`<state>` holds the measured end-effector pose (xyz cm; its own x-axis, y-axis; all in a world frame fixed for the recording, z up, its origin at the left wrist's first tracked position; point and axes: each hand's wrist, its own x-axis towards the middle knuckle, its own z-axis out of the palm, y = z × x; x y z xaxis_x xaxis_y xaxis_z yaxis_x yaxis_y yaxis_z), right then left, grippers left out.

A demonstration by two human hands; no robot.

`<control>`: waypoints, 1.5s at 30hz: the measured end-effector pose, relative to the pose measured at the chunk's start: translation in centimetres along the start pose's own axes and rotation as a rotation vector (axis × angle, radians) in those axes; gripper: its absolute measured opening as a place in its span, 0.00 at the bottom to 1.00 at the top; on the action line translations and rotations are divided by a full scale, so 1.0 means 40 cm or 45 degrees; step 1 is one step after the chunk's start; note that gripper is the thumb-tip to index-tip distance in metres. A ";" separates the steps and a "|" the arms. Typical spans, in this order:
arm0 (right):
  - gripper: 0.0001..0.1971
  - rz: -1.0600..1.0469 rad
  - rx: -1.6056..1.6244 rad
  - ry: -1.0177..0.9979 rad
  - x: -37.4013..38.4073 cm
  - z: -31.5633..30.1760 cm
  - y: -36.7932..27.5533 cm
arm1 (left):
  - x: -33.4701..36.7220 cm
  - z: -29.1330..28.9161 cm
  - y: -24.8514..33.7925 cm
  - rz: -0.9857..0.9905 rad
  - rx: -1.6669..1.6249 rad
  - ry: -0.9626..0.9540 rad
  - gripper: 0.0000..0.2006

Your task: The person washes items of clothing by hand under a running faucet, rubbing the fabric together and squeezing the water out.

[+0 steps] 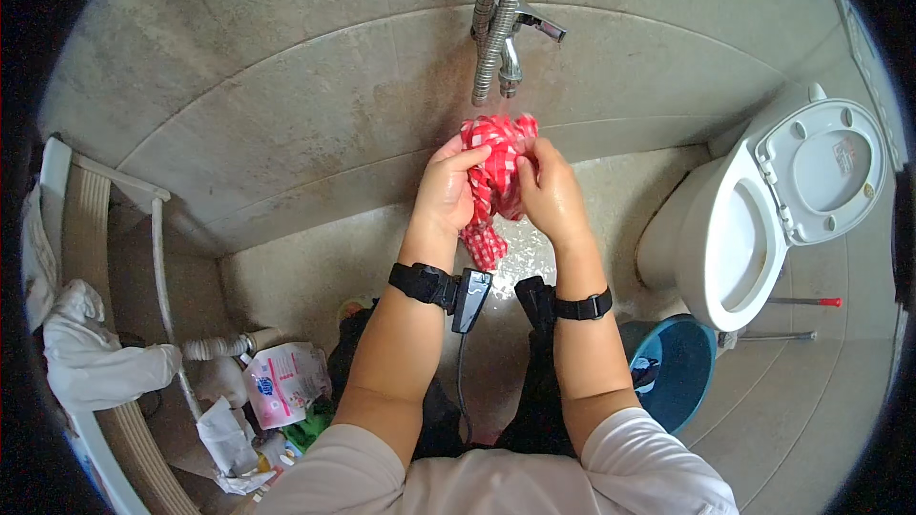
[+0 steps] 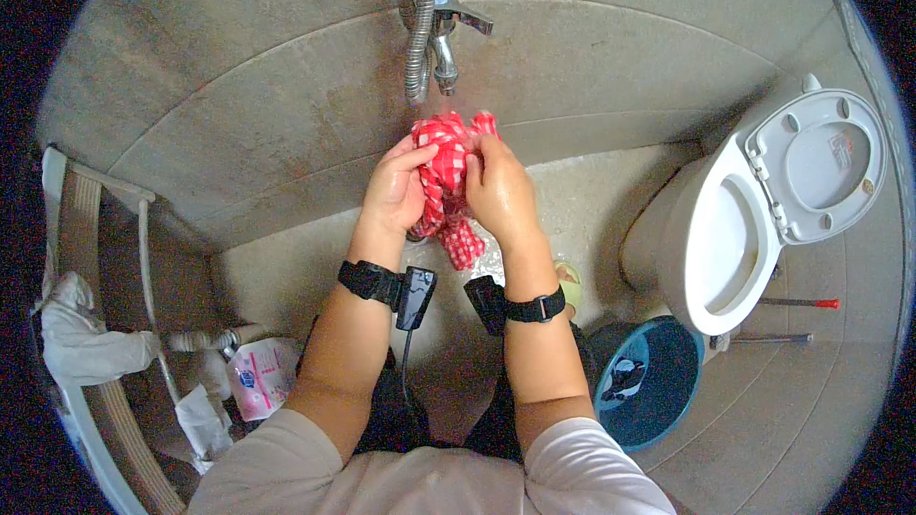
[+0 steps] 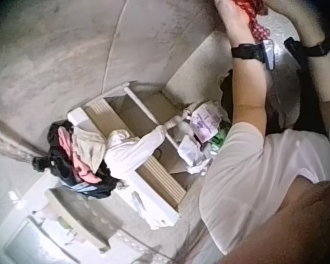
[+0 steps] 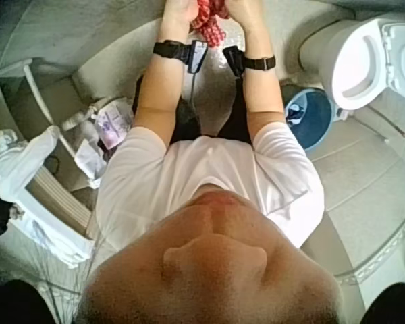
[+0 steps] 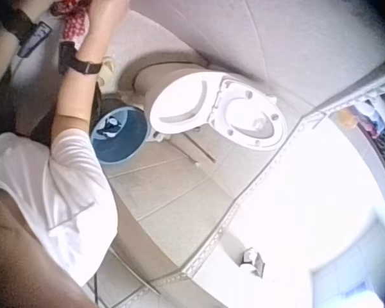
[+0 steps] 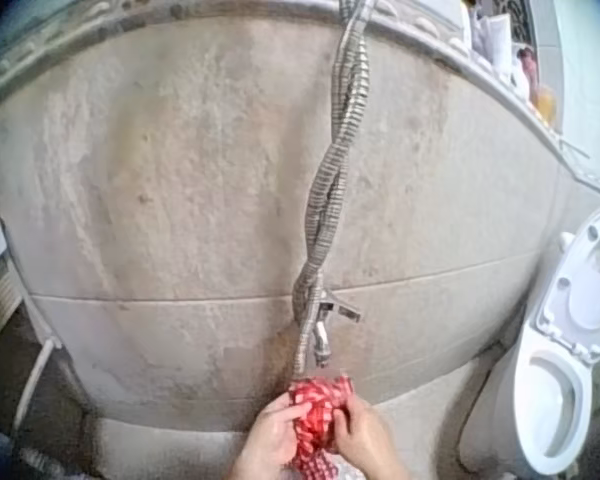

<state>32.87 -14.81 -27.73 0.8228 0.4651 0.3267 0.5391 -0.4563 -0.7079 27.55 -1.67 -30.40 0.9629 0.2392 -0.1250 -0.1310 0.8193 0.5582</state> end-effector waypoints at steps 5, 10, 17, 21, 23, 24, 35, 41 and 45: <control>0.08 0.370 0.158 -0.389 0.003 -0.023 -0.004 | -0.003 0.010 -0.002 0.106 -0.070 0.107 0.14; 0.09 0.216 0.084 -0.516 -0.014 0.028 0.065 | -0.007 0.012 -0.024 0.154 -0.018 0.061 0.16; 0.13 0.342 0.540 -0.402 -0.011 0.047 0.101 | -0.003 -0.001 0.003 0.138 0.033 -0.046 0.19; 0.12 0.339 0.959 -0.418 0.000 0.027 0.072 | -0.010 0.008 0.015 0.118 0.057 -0.002 0.18; 0.11 0.397 0.898 -0.363 -0.001 0.027 0.081 | -0.011 0.019 0.015 0.101 0.073 0.014 0.18; 0.10 0.453 0.839 -0.310 -0.001 0.025 0.087 | -0.009 0.021 0.012 0.099 0.070 0.010 0.18; 0.08 0.467 1.017 0.272 0.032 -0.149 0.036 | 0.008 -0.049 0.032 0.203 0.179 0.331 0.14; 0.10 0.298 1.559 0.351 0.026 -0.201 0.093 | 0.008 -0.035 0.029 0.199 0.228 0.331 0.14; 0.11 0.430 1.361 0.390 0.037 -0.184 0.085 | 0.008 -0.023 0.025 0.147 0.139 0.339 0.11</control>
<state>37.22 -21.25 -25.04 0.9835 0.1723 0.0546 -0.0229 0.4188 -0.9078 27.50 -0.32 -30.63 0.8455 0.4673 -0.2585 -0.1956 0.7213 0.6644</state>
